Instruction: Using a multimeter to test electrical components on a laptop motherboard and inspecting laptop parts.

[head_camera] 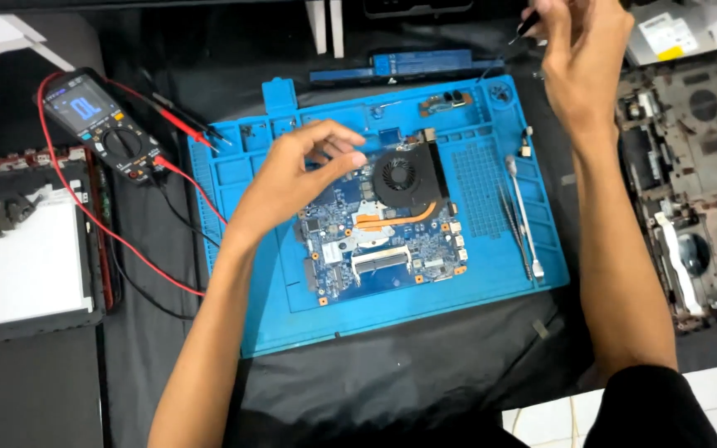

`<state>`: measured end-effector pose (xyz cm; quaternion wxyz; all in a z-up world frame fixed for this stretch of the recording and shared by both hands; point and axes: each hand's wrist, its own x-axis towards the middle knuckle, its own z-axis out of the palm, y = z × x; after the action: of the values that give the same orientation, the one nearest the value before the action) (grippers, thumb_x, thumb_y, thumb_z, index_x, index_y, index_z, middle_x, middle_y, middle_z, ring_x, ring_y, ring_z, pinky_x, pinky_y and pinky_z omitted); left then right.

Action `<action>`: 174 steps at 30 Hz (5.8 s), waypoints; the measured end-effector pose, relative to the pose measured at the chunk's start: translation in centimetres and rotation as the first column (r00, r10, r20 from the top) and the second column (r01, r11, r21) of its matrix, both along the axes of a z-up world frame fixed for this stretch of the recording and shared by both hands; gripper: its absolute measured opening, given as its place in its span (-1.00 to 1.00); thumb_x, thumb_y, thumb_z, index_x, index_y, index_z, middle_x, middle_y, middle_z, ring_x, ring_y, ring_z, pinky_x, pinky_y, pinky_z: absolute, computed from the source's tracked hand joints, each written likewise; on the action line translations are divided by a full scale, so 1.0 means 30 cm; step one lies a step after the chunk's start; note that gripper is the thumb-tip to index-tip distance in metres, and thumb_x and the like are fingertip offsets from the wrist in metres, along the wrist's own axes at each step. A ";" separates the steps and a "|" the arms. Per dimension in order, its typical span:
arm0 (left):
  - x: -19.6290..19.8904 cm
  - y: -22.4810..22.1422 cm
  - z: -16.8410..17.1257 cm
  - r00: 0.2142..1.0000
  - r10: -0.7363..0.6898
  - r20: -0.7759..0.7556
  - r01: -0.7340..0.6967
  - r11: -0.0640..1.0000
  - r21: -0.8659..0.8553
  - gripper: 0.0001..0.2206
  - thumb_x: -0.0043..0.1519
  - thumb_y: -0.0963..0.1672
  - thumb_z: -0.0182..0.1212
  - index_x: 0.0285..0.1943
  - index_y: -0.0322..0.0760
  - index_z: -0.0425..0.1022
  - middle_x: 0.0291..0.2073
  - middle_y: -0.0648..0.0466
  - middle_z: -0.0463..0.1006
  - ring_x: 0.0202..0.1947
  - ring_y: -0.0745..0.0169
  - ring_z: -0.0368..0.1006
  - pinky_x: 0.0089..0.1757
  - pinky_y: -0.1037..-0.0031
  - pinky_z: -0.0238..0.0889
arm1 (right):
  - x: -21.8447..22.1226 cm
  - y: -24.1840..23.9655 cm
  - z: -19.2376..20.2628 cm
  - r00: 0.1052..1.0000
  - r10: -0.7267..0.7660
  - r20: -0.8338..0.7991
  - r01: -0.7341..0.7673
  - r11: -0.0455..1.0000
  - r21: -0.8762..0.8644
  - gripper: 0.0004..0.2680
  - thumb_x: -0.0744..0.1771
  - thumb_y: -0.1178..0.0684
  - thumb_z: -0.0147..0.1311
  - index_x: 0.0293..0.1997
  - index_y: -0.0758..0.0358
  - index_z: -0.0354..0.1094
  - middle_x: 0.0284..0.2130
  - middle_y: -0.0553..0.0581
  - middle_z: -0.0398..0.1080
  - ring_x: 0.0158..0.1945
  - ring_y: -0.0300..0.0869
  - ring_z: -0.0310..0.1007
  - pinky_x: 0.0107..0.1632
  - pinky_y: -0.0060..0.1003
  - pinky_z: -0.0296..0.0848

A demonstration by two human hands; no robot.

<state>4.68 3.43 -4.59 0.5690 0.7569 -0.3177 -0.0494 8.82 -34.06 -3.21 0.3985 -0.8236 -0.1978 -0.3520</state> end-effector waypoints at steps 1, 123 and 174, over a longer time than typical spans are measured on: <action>0.003 0.011 -0.015 1.000 -0.009 0.001 0.009 1.000 -0.025 -0.81 0.32 -0.12 0.32 0.04 -0.30 0.59 -0.17 0.12 0.63 -0.12 0.40 0.54 -0.12 0.53 0.36 | -0.012 0.012 -0.005 0.997 0.082 0.015 -0.081 0.996 -0.033 -0.90 0.51 0.30 -0.11 -0.05 0.60 0.29 -0.19 0.25 0.49 -0.12 -0.13 0.55 -0.04 -0.31 0.53; -0.289 -0.165 0.270 0.691 0.273 0.669 -0.605 0.725 0.329 -0.82 0.19 -0.18 0.32 -0.20 -0.31 0.37 -0.33 -0.02 0.43 -0.23 -0.02 0.45 -0.18 0.18 0.24 | -0.414 0.522 0.070 0.968 0.201 -0.148 -0.142 0.932 0.334 -0.86 0.35 0.41 0.20 -0.14 0.39 0.31 0.21 0.13 0.14 0.38 -0.09 0.33 0.23 -0.25 0.55; -0.061 -0.695 0.080 0.954 -0.108 -0.280 0.043 0.972 -0.231 -0.78 0.15 -0.16 0.57 -0.32 -0.36 0.56 -0.54 0.27 0.42 -0.53 0.62 0.18 -0.47 0.66 0.00 | -0.589 -0.116 0.079 0.910 -0.415 -0.004 0.342 0.755 -0.559 -0.42 0.30 -0.29 0.46 0.30 0.27 0.28 -0.04 0.35 0.39 0.01 0.22 0.42 0.05 0.04 0.42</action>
<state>2.84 -17.43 -2.18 0.6882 0.6602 -0.2631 -0.1459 -8.86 -37.55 -0.84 0.0787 -0.9460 -0.0928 -0.3004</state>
